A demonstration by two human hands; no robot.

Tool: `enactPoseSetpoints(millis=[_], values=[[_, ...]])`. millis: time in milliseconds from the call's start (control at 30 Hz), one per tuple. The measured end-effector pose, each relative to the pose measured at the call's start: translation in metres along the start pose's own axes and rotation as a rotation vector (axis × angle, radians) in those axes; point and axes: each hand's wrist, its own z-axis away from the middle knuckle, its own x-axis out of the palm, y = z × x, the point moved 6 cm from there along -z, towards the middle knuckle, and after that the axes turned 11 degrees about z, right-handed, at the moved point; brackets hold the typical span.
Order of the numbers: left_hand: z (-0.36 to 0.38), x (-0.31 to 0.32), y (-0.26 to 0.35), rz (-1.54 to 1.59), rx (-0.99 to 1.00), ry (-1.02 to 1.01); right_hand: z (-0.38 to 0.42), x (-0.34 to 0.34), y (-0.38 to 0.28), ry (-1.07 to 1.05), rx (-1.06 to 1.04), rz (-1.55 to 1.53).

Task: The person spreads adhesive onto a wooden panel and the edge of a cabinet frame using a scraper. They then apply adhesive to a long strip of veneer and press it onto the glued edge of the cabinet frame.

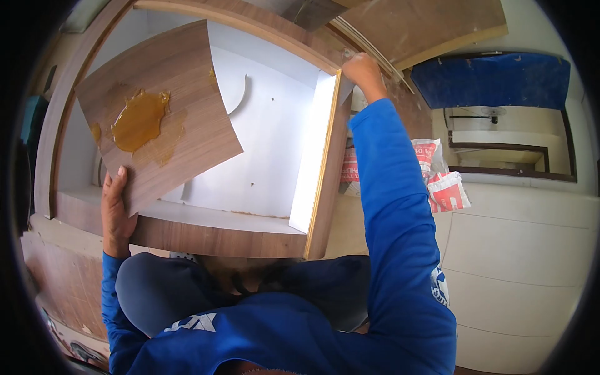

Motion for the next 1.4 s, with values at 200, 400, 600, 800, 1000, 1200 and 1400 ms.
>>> enactPoseSetpoints(millis=[200, 400, 600, 800, 1000, 1200, 1400], values=[[-0.001, -0.003, -0.002, -0.016, 0.010, 0.011, 0.000, 0.023, 0.012, -0.160, 0.153, -0.229], [-0.001, -0.001, 0.000, -0.030, -0.009, 0.017, -0.001, 0.023, -0.002, -0.123, 0.082, -0.154], [-0.002, -0.006, -0.002, -0.019, -0.001, 0.014, -0.007, 0.032, -0.002, -0.088, 0.117, -0.175], [-0.002, -0.004, -0.001, -0.009, 0.005, 0.017, -0.015, 0.029, -0.008, -0.249, 0.081, -0.066], [-0.001, -0.002, 0.000, 0.002, 0.013, 0.021, -0.020, 0.012, 0.007, -0.152, 0.199, -0.167], [-0.002, 0.000, -0.001, 0.001, 0.008, 0.017, -0.002, 0.000, 0.015, -0.192, 0.142, -0.249], [-0.003, -0.005, -0.002, -0.021, -0.013, 0.005, -0.009, 0.043, 0.019, -0.329, 0.267, -0.404]])
